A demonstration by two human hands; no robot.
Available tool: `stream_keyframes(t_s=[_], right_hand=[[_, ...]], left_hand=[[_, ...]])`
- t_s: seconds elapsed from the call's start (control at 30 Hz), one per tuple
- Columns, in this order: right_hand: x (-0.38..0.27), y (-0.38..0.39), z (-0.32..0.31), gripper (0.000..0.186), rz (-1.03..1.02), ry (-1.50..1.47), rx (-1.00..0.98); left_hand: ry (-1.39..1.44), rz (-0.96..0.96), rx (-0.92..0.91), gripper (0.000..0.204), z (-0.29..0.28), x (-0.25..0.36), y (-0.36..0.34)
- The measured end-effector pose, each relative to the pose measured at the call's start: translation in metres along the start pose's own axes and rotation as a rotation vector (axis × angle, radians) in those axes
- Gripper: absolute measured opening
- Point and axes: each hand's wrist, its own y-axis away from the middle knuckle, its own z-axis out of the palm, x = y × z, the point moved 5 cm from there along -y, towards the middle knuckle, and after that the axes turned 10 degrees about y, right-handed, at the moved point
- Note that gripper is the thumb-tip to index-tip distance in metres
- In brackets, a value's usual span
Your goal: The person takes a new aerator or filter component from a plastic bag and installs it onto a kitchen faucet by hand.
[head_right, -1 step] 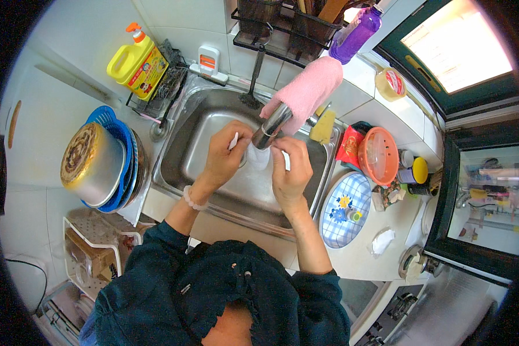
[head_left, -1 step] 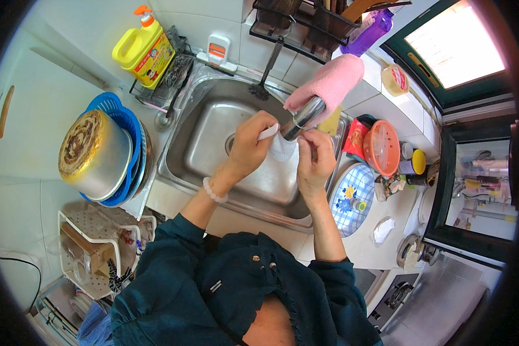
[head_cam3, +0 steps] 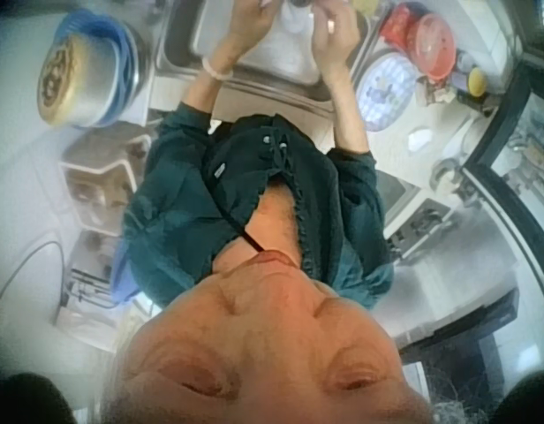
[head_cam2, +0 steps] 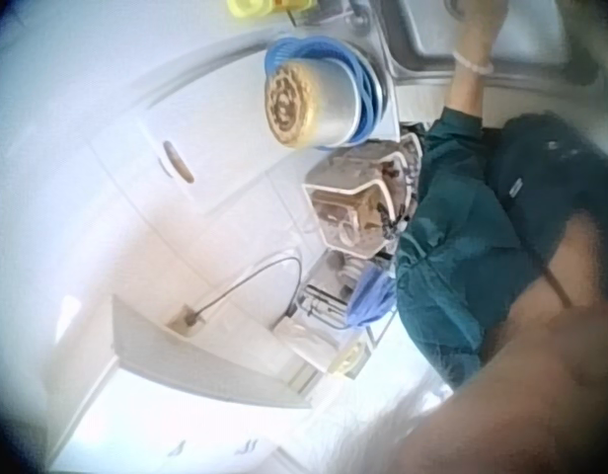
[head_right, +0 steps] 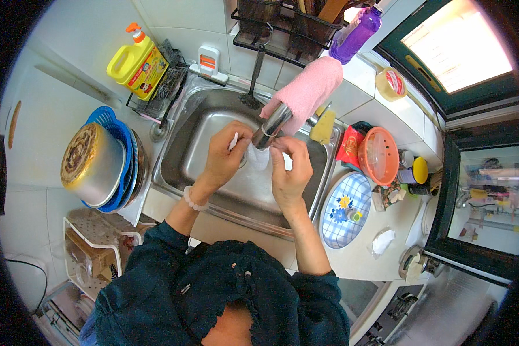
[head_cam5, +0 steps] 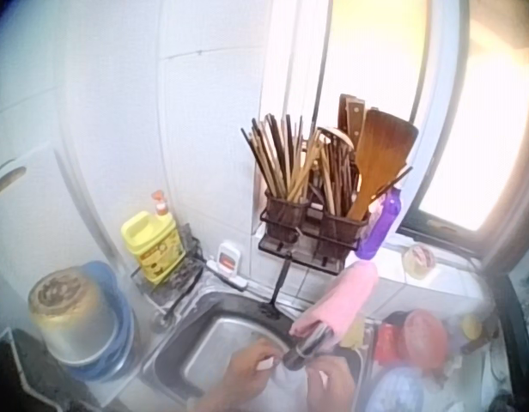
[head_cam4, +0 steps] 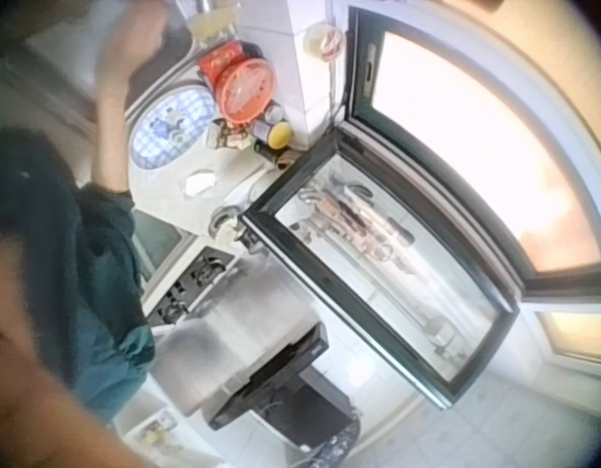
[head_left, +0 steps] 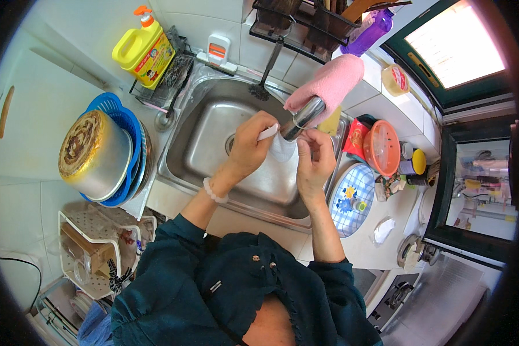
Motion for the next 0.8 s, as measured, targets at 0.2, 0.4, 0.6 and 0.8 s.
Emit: stream_keyframes(t_s=[0.2, 0.4, 0.6, 0.8], right_hand=[[0.019, 0.013, 0.008, 0.016, 0.379, -0.220, -0.231], [0.011, 0.012, 0.015, 0.020, 0.420, -0.361, -0.173], [0.008, 0.018, 0.022, 0.026, 0.578, -0.425, -0.147], [0.010, 0.015, 0.021, 0.026, 0.538, -0.383, -0.167]], left_hand=[[0.029, -0.070, 0.035, 0.010, 0.001, -0.001, 0.004], [0.035, -0.147, 0.053, 0.009, 0.002, -0.006, 0.007], [0.069, -0.381, 0.185, 0.005, 0.000, -0.009, 0.014], [0.370, -0.601, 0.183, 0.003, 0.003, -0.014, 0.019]])
